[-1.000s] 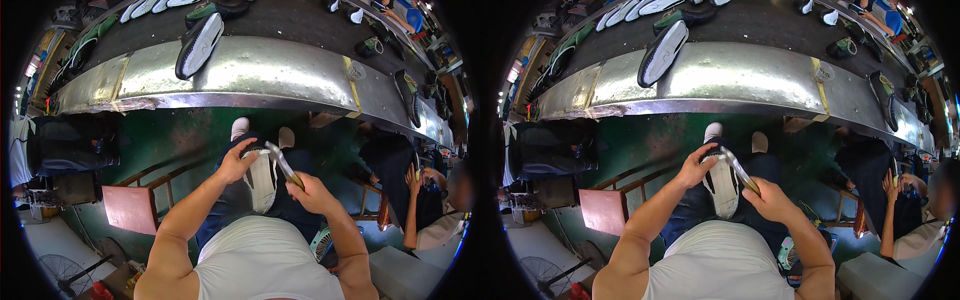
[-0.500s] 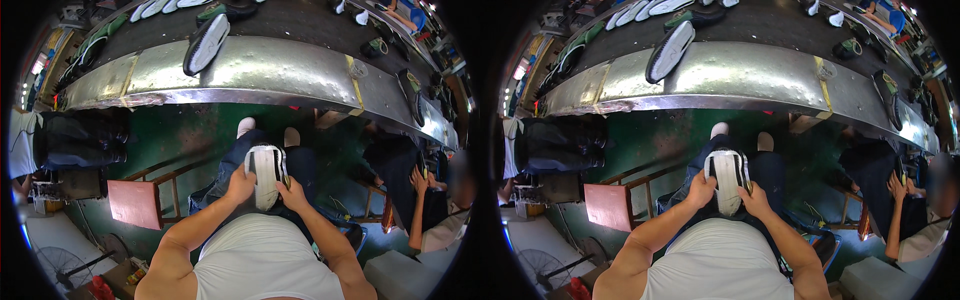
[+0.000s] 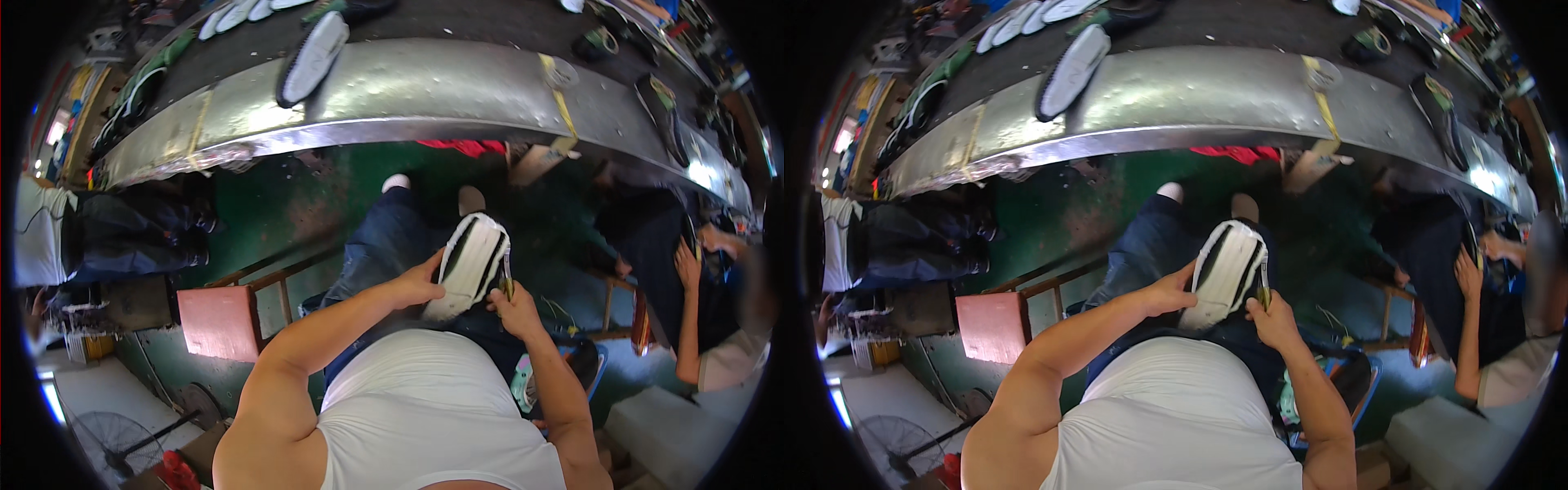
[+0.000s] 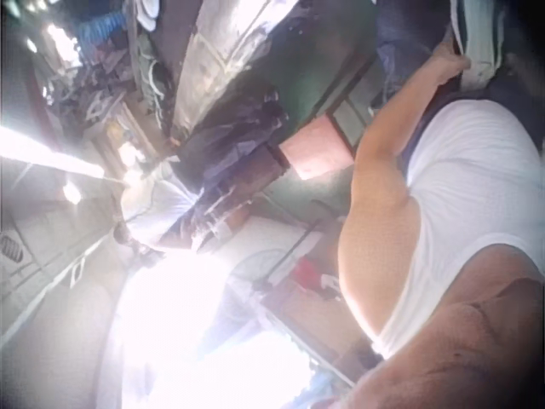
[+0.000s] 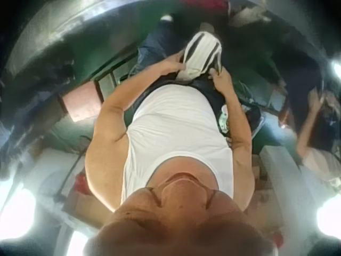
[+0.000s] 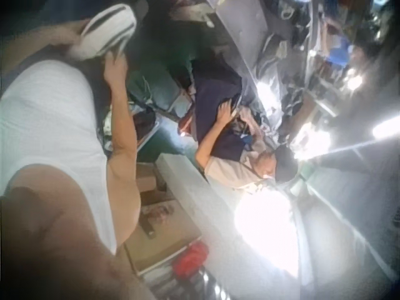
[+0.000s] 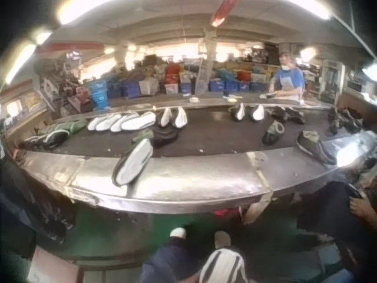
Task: Manually applying adhesive and assembling shoe components on a production line.
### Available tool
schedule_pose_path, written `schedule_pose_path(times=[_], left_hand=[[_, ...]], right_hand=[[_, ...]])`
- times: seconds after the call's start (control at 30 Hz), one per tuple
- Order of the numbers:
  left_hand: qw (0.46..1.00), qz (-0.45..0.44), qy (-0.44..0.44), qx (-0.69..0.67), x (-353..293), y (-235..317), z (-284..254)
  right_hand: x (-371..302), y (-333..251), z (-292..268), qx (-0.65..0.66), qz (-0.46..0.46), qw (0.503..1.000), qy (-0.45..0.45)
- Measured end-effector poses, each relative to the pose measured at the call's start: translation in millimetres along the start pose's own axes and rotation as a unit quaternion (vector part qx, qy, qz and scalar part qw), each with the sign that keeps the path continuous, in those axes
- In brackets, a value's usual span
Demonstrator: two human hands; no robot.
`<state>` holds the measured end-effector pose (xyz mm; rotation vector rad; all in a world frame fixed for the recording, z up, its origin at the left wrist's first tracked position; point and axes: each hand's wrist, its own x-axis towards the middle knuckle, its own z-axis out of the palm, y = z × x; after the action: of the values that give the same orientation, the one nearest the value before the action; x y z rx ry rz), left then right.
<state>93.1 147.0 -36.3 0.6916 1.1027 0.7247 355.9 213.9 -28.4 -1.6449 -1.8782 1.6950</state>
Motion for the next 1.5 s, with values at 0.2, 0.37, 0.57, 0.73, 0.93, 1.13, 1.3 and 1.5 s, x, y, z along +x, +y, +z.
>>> schedule_pose_path(times=[0.2,0.37,0.57,0.73,0.93,1.13,1.3,1.5], left_hand=[[0.983,0.103,0.06,0.138,6,-47,0],[0.987,0.102,0.039,0.119,7,-47,11],[0.944,0.002,0.129,-0.303,12,-25,35],[0.933,-0.004,0.317,0.169,23,-39,27],[0.88,0.159,0.295,0.336,28,-47,24],[0.844,0.183,0.198,0.464,22,-28,24],[0.861,0.089,0.135,0.482,19,4,15],[0.837,0.13,0.116,0.519,21,2,20]], right_hand=[[-53,-28,-43,-0.212,-0.105,0.966,-0.106],[-38,-42,-33,-0.334,-0.297,0.892,-0.065],[-33,-76,-13,-0.462,-0.151,0.857,-0.169],[-30,-47,-13,-0.333,-0.149,0.918,-0.154],[-6,-60,-12,-0.422,-0.301,0.853,0.061],[-1,-34,-32,-0.386,-0.156,0.909,-0.025],[7,-64,-60,-0.237,-0.099,0.958,-0.13],[48,-45,-27,-0.307,-0.12,0.943,-0.042]])
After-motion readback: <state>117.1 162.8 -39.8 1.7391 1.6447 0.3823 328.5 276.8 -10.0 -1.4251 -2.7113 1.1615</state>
